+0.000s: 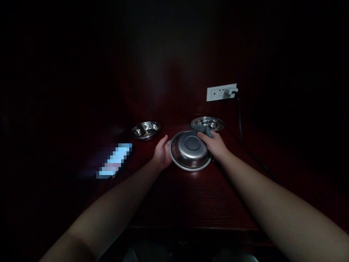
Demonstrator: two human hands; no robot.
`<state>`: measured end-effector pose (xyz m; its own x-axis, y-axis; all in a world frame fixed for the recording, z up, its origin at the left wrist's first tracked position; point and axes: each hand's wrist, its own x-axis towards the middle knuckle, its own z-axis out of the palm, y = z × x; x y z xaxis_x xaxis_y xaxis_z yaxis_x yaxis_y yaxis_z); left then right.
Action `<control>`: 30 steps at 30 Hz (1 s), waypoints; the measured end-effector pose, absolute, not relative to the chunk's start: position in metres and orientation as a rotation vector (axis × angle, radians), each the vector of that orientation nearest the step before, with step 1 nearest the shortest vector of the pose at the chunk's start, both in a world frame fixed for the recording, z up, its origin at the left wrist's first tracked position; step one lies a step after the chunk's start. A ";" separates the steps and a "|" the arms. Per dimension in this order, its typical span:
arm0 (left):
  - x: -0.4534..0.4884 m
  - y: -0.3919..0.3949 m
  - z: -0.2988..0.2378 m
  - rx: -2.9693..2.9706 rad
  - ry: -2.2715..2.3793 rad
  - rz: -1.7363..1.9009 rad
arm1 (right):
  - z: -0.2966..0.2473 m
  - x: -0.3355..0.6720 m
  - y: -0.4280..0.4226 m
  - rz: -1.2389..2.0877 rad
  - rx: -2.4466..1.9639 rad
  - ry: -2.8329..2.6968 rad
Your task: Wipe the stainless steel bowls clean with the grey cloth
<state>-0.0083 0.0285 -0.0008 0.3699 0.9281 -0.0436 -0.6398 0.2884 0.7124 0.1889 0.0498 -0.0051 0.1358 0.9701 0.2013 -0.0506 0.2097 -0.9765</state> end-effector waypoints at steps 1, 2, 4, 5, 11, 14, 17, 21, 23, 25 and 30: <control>-0.009 0.029 -0.002 0.678 0.517 1.095 | -0.004 0.190 0.050 1.000 -1.072 -1.142; -0.009 0.029 -0.002 0.689 0.530 1.074 | -0.004 0.190 0.050 1.002 -1.074 -1.126; -0.008 0.027 -0.003 0.727 0.562 1.031 | -0.003 0.191 0.050 0.994 -1.080 -1.101; -0.008 0.026 -0.003 0.753 0.580 1.015 | -0.003 0.192 0.051 0.989 -1.087 -1.088; -0.002 0.023 -0.004 0.822 0.657 1.060 | -0.006 0.192 0.054 1.006 -1.114 -1.083; 0.000 0.026 -0.006 0.803 0.675 1.155 | -0.007 0.190 0.052 0.995 -1.102 -1.168; -0.001 0.030 -0.007 0.799 0.730 1.264 | -0.006 0.188 0.049 0.971 -1.084 -1.270; -0.002 0.035 -0.007 0.787 0.796 1.356 | -0.006 0.186 0.048 0.919 -1.071 -1.406; -0.002 0.036 -0.008 0.789 0.808 1.378 | -0.008 0.186 0.048 0.909 -1.071 -1.439; -0.002 0.038 -0.009 0.794 0.810 1.386 | -0.009 0.187 0.049 0.915 -1.065 -1.450; -0.001 0.040 -0.011 0.807 0.821 1.405 | -0.009 0.189 0.050 0.917 -1.074 -1.448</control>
<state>-0.0009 0.0396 -0.0109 0.0023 0.9999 -0.0116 -0.5007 0.0112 0.8656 0.1890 0.0499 -0.0090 -0.0312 0.9539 0.2985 0.1381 0.2999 -0.9439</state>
